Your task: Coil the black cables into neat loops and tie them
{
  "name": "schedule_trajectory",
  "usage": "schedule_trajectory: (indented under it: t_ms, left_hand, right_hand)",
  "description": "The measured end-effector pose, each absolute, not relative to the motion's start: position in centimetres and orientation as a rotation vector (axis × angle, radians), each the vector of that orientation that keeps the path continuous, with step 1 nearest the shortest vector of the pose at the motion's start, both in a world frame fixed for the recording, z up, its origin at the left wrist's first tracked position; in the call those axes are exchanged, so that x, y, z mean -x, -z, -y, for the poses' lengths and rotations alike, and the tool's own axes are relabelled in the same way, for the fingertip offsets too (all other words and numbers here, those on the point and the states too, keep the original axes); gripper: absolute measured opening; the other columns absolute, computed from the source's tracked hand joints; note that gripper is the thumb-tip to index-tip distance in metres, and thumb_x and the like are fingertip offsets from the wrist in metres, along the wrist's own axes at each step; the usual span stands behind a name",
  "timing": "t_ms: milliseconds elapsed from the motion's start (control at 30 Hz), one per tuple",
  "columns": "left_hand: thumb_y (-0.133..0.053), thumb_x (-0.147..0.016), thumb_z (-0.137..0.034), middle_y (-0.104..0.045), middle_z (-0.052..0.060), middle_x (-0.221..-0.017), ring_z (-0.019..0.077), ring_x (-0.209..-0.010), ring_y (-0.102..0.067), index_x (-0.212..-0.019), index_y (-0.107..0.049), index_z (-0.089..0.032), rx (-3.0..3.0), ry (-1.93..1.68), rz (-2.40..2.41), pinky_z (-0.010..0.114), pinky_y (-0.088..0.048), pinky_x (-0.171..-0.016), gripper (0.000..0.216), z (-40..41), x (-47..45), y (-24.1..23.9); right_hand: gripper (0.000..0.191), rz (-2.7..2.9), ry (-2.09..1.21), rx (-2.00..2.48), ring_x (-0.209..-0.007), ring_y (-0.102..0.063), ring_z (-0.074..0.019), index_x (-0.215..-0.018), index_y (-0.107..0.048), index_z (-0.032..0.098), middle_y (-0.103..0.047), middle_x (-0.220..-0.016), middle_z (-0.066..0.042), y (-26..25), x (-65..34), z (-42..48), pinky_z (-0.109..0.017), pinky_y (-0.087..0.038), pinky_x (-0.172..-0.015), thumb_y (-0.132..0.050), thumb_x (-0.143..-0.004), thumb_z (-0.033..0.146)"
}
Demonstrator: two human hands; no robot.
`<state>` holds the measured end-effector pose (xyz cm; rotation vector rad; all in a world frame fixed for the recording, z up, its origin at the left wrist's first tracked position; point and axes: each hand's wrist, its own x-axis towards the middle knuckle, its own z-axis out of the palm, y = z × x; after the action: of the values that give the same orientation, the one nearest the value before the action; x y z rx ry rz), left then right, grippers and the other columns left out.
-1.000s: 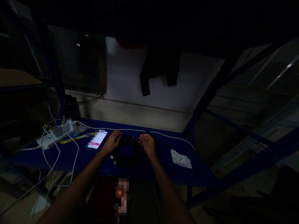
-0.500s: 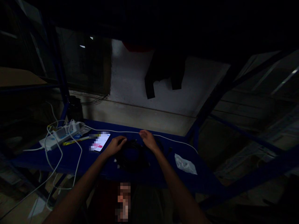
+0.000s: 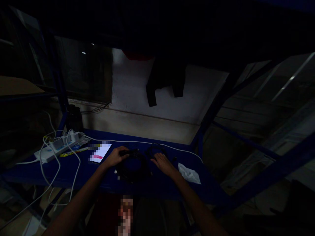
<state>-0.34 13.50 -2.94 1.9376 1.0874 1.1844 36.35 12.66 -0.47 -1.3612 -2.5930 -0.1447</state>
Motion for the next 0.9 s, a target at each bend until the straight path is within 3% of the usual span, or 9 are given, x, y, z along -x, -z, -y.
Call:
schedule_trajectory:
  t_ms: [133, 267, 500, 633, 767, 833, 900]
  left_hand:
    - [-0.074, -0.09, -0.041, -0.076, 0.011, -0.118, 0.0277, -0.108, -0.073, -0.116, -0.078, -0.021, -1.946, -1.168, -1.119, 0.039, -0.056, -0.098, 0.034, -13.5, 0.3, 2.9]
    - [-0.072, -0.091, -0.04, -0.076, 0.01, -0.122, 0.0274, -0.112, -0.072, -0.12, -0.077, -0.021, -1.982, -1.164, -1.109, 0.039, -0.054, -0.102, 0.034, -13.3, 0.3, 2.6]
    - [-0.071, -0.089, -0.032, -0.077, 0.01, -0.116, 0.0267, -0.108, -0.072, -0.116, -0.079, -0.021, -2.026, -1.136, -1.138, 0.038, -0.052, -0.1, 0.03, -13.3, -0.5, 2.3]
    - [-0.071, -0.087, -0.028, -0.077, 0.012, -0.107, 0.0283, -0.104, -0.07, -0.106, -0.079, -0.018, -1.982, -1.212, -1.213, 0.041, -0.051, -0.098, 0.023, -13.5, -2.3, 2.3]
    - [-0.074, -0.081, -0.026, -0.078, 0.01, -0.099, 0.0266, -0.094, -0.071, -0.094, -0.08, -0.018, -1.958, -1.238, -1.115, 0.037, -0.054, -0.092, 0.017, -13.8, -4.2, 2.2]
    - [-0.074, -0.081, -0.027, -0.079, 0.009, -0.097, 0.0263, -0.092, -0.072, -0.095, -0.08, -0.017, -1.919, -1.251, -1.066, 0.036, -0.055, -0.09, 0.018, -13.9, -4.8, 2.3]
    - [-0.073, -0.082, -0.03, -0.081, 0.009, -0.1, 0.0269, -0.095, -0.074, -0.102, -0.08, -0.017, -1.858, -1.269, -1.029, 0.036, -0.057, -0.089, 0.024, -13.9, -5.1, 2.7]
  right_hand:
    - [0.034, 2.498, 0.264, 1.49, -0.092, -0.075, -0.0256, -0.107, -0.061, 0.019, -0.076, -0.101, -0.012, -0.5, -34.5, -13.9, -0.035, -0.054, -0.08, -0.037, -0.113, 0.041]
    - [0.041, 2.349, 0.342, 1.627, -0.072, -0.076, -0.0273, -0.122, -0.057, 0.012, -0.076, -0.083, -0.014, -3.7, -33.3, -14.8, -0.03, -0.046, -0.061, -0.028, -0.115, 0.041]
    - [0.05, 2.362, 0.546, 1.469, -0.064, -0.075, -0.0259, -0.122, -0.06, 0.011, -0.076, -0.074, -0.012, -9.1, -28.8, -10.3, -0.029, -0.039, -0.053, -0.026, -0.115, 0.047]
    - [0.047, 2.46, 0.534, 1.35, -0.065, -0.075, -0.0225, -0.123, -0.064, 0.012, -0.076, -0.079, -0.013, -8.6, -25.6, -6.7, -0.028, -0.045, -0.057, -0.029, -0.116, 0.042]
    - [0.04, 2.59, 0.469, 1.294, -0.077, -0.078, -0.0246, -0.124, -0.067, 0.016, -0.079, -0.1, -0.016, -6.2, -24.2, -4.8, -0.031, -0.051, -0.064, -0.033, -0.115, 0.036]
    - [0.038, 2.594, 0.387, 1.291, -0.089, -0.078, -0.0278, -0.128, -0.066, 0.017, -0.079, -0.109, -0.016, -4.6, -24.3, -4.4, -0.035, -0.055, -0.073, -0.043, -0.113, 0.042]
    - [0.053, 2.566, 0.265, 1.296, -0.104, -0.076, -0.0322, -0.135, -0.063, 0.016, -0.077, -0.119, -0.018, -3.0, -24.7, -4.1, -0.041, -0.058, -0.087, -0.056, -0.104, 0.059]
